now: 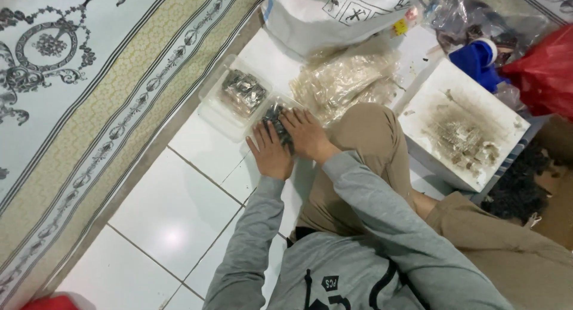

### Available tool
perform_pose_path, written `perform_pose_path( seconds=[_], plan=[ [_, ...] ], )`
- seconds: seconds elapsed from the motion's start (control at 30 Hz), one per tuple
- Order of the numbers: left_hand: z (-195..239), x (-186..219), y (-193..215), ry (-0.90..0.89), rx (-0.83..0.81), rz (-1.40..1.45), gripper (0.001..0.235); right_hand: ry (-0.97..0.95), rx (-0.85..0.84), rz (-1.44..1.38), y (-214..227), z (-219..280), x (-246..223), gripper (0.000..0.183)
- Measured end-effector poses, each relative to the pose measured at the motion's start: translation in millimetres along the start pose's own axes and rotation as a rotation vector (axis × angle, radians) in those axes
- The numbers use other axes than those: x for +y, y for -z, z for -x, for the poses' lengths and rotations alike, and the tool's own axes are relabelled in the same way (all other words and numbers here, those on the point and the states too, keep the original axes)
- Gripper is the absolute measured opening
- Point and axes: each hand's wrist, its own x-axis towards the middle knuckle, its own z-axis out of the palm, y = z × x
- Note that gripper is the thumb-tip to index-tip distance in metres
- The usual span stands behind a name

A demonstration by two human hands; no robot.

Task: The person sits on the floor and repeatedly picks small black objects from a cardboard box, places them into clear plastic bags, and sets the filled bags aside. The person also arranges some of the objects on a white board before bagging them.

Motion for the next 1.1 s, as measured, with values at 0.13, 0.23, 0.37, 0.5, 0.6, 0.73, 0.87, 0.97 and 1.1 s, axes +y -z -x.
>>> perform_pose_path(
  seconds=[0.13, 0.23, 0.37, 0.5, 0.6, 0.73, 0.87, 0.97, 1.1],
  plan=[
    [1.4, -1.9, 5.7, -0.045, -0.087, -0.045, 0.082, -0.069, 0.046, -0.188, 50.2, 31.0, -6.1, 0.065],
    [12.4, 8.4, 19.2, -0.057, 0.031, 0.233, 0.083, -0.006, 0.392, -0.453, 51.7, 55.9, 1.2, 0.078],
    [21.3, 48.3, 34.5, -0.349, 0.26, 0.749, 0.068, 0.041, 0.777, -0.696, 48.0, 111.9, 15.9, 0.06],
    [39.7, 119.3, 49.9, -0.755, 0.272, 1.01, 0.057, 0.017, 1.016, -0.736, 47.7, 179.9, 42.0, 0.039],
    [70.4, 170.5, 95.0, -0.845, 0.437, 0.487, 0.063, -0.215, 1.177, -0.558, 41.2, 232.3, 85.9, 0.025],
    [109.4, 228.8, 117.4, -0.712, 0.295, 0.218, 0.068, -0.454, 1.163, -0.506, -19.9, 314.0, 143.9, 0.03],
    [128.2, 278.7, 90.8, -1.008, 0.145, 0.07, 0.055, -0.693, 1.007, -0.423, -65.3, 396.9, 204.3, 0.024],
    [148.8, 319.4, 57.9, -1.214, -0.097, 0.223, 0.046, -0.915, 0.748, -0.476, -70.1, 462.5, 237.8, 0.028],
    [182.3, 390.6, 34.2, -1.422, -0.261, 0.348, 0.039, -1.268, 0.432, -0.726, -99.5, 543.1, 287.0, 0.043]
  ],
)
